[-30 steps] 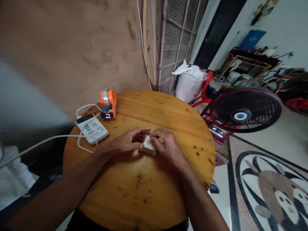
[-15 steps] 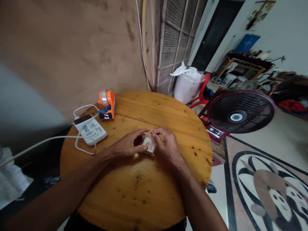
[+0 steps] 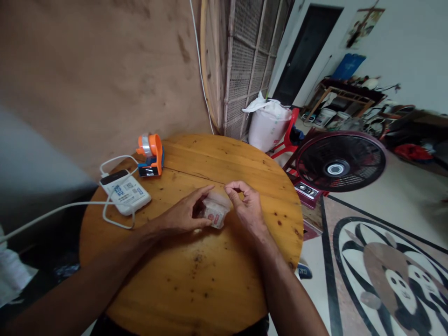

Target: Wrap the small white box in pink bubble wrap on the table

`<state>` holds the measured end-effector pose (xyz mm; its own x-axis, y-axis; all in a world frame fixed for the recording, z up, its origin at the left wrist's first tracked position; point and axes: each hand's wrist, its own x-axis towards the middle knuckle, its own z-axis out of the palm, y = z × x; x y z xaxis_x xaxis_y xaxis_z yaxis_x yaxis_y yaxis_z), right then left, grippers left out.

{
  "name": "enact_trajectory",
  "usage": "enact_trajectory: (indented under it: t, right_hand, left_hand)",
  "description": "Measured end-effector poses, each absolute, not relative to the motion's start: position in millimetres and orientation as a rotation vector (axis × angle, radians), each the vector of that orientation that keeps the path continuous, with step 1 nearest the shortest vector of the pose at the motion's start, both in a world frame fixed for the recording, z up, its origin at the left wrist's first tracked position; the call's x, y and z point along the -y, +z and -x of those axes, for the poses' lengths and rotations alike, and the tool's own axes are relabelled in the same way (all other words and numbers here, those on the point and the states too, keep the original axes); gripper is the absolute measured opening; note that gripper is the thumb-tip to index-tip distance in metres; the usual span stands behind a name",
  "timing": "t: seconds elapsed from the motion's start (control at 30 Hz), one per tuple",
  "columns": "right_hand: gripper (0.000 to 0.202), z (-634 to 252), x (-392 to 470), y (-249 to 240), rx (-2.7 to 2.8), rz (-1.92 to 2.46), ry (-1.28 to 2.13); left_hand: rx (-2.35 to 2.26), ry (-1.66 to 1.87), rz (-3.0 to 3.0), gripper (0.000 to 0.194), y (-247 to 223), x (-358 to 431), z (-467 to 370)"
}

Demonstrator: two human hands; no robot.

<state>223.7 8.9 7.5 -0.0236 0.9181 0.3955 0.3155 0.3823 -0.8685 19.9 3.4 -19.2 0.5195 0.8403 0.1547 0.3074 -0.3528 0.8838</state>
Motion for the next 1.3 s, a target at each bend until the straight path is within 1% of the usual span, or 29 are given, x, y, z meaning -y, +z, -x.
enact_trajectory:
  t: [0.2,0.4,0.47,0.53,0.67,0.93,1.03,1.3]
  right_hand:
    - [0.015,-226.7,-10.6,6.5,1.477,1.111,0.763]
    - [0.017,-236.0,-22.3,4.1,1.381,1.087,0.786]
    - [0.019,-239.0,-27.3,1.1,1.35,1.09,0.788]
    - [0.022,-240.7,-31.3,-2.3,1.328,1.098,0.786]
    - [0.026,-240.2,-36.1,-7.9,1.319,1.111,0.804]
    - [0.027,-234.6,-48.6,-20.7,1.222,1.105,0.861]
    - [0.026,-231.7,-51.3,-25.9,1.171,1.056,0.925]
    - [0.026,-229.7,-48.6,-27.3,1.052,1.045,1.023]
  left_hand:
    - [-0.905,0.779,-1.89,0.092,-18.9,-1.9,-22.2]
    - [-0.83,0.76,-1.862,0.103,-23.3,-1.8,-22.5]
    - [-0.813,0.747,-1.824,0.103,-22.6,-2.0,-22.0]
    - [-0.748,0.766,-1.762,0.098,-21.4,-2.4,-21.8]
    - [-0.613,0.783,-1.649,0.079,-19.8,-3.2,-21.0]
    - [-0.739,0.74,-1.623,0.049,-17.7,-3.6,-17.1]
    - [-0.738,0.745,-1.6,0.046,-15.7,-4.3,-17.6]
    - [-0.746,0.779,-1.588,0.045,-17.4,-7.1,-19.0]
